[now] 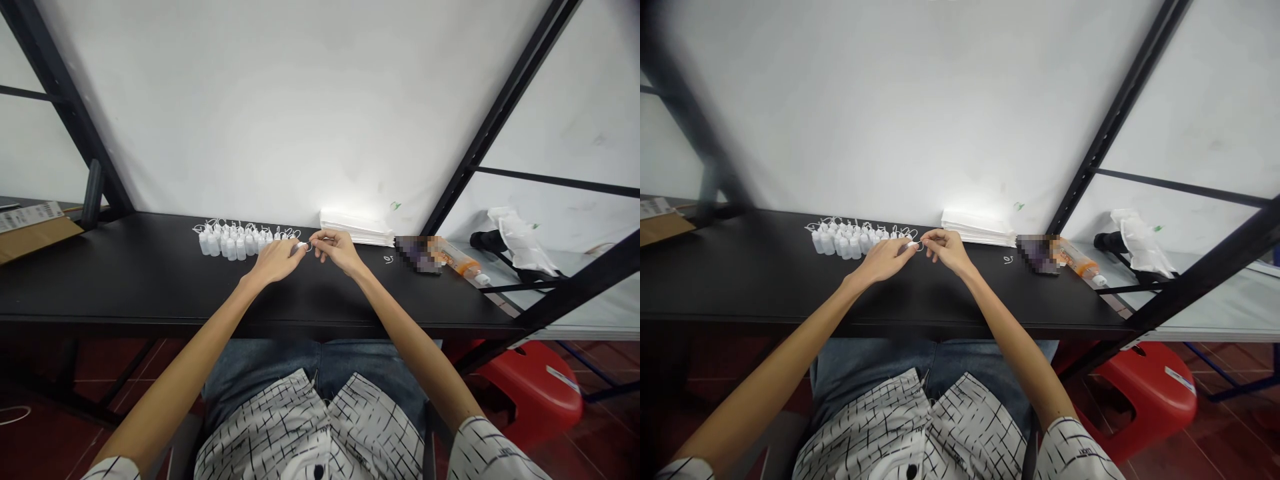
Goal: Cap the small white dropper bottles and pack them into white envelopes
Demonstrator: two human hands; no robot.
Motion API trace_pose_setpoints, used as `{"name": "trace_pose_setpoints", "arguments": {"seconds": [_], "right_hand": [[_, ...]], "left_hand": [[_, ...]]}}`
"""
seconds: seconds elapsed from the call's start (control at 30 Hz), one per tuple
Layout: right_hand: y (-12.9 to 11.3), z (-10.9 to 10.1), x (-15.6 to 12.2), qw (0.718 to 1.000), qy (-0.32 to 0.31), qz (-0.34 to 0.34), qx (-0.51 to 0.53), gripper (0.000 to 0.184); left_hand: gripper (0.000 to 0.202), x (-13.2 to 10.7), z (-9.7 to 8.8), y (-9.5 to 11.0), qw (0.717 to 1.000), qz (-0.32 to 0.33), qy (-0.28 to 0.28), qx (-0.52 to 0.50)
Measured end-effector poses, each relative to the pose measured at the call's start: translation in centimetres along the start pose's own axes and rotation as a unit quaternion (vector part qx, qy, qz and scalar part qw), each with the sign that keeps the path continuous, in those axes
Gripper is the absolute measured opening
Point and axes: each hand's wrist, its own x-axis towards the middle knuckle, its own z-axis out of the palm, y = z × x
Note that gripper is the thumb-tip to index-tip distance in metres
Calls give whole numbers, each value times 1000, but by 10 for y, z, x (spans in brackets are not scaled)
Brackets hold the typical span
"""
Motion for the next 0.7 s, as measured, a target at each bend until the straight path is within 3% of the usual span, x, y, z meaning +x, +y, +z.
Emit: {"name": "trace_pose_setpoints", "arguments": {"seconds": [0.23,0.7], "right_hand": [[0,3,0,1000,9,17,21,28],[0,1,0,999,-7,33,35,30]], "left_hand": [[41,-2,-6,4,999,-13,-27,29],[38,-2,-2,1,998,12,5,66]]}}
